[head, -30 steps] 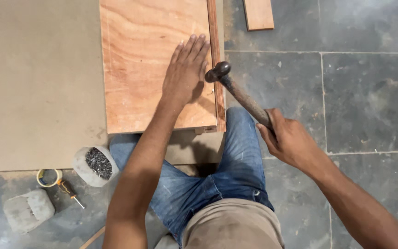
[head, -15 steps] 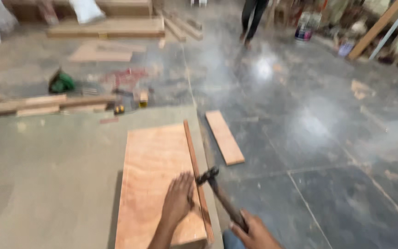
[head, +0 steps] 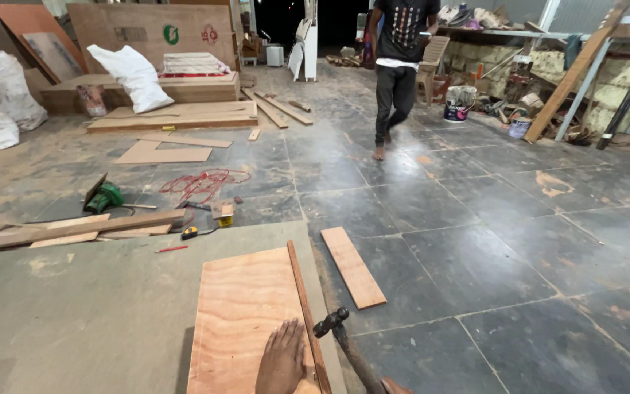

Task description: The person sits on the floor and uses a hammer to drive nails into a wooden board, securing it to a frame. The person repeatedly picks up nails and hammers them into place along the edges of the board.

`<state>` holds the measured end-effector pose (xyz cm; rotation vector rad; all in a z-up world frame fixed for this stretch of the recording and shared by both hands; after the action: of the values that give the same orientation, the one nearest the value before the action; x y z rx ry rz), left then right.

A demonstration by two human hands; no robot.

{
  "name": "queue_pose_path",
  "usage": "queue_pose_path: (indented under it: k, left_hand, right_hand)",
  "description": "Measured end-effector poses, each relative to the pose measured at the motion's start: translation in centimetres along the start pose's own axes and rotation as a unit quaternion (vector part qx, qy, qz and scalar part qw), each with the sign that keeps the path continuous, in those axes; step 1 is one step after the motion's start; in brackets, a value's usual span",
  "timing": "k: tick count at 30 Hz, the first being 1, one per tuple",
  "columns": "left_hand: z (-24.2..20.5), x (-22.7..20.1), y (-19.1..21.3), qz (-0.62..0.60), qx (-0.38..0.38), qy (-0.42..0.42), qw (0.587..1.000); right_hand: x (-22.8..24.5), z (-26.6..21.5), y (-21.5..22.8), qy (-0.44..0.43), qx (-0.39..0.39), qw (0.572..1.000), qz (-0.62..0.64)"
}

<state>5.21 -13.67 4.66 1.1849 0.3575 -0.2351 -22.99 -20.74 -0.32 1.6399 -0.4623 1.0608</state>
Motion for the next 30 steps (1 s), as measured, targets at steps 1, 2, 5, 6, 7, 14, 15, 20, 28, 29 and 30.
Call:
queue_pose_path:
  k: [1,2,5,6,7,14,15,20,28,29,30]
  left_hand:
    - [0.2,0.4,-0.4,0.002,0.006,0.003,1.0]
    - [0.1,0.9,-1.2,0.004,0.013,0.007,1.0]
    - [0.1,2.5,-3.4,0.012,-0.012,-0.016,1.0]
    - [0.6,3.2,-4.2,0.016,-0.007,-0.014,1.0]
    - [0.8,3.7,-5.0,0.02,-0.002,-0.012,1.0]
    - [0.9,1.7,0.1,-0.112,-0.064,-0.016,0.992]
    - [1.1,-0.6,3.6,-0.118,-0.139,-0.036,0.983]
    - [5.0,-15.6,24.5,-0.119,-0.359,-0.322,0.868]
    - [3.4,-23.7,31.7,-0.008,-0.399,-0.435,0.807]
    - [3.5,-22.5,30.4,-0.001,-0.396,-0.411,0.821]
    - [3.7,-20.7,29.0,0.004,-0.37,-0.377,0.849]
  right_hand:
    - [0.2,-0.1,0.5,0.002,-0.006,1.0,0.003]
    - [0.0,0.2,0.3,0.006,-0.013,1.0,0.005]
    - [0.7,-0.2,0.7,0.011,-0.034,0.999,0.011]
    - [1.1,0.2,1.3,0.018,-0.046,0.999,0.014]
    - [1.6,0.5,1.9,0.028,-0.063,0.997,0.016]
    - [2.9,-0.5,6.6,0.083,-0.211,0.973,0.032]
    - [2.1,-0.4,7.1,0.013,-0.199,0.979,0.046]
    - [1.3,0.9,7.5,0.034,-0.242,0.965,0.092]
    - [-0.1,-0.7,7.2,0.073,-0.227,0.966,0.105]
    - [-0.2,-1.0,7.2,0.007,-0.186,0.974,0.132]
    - [0.1,-1.5,7.2,-0.06,-0.143,0.975,0.157]
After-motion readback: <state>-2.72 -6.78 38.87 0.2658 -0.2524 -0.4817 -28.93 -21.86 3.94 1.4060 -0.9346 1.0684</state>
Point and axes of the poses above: each hand's wrist, its own z-axis towards the middle knuckle, its own y-axis out of the back of the hand, x = y × z, the point moved 5 cm from there along z, towards the middle knuckle, and after that the axes turned 3 degrees about -y, right-handed, at the moved point
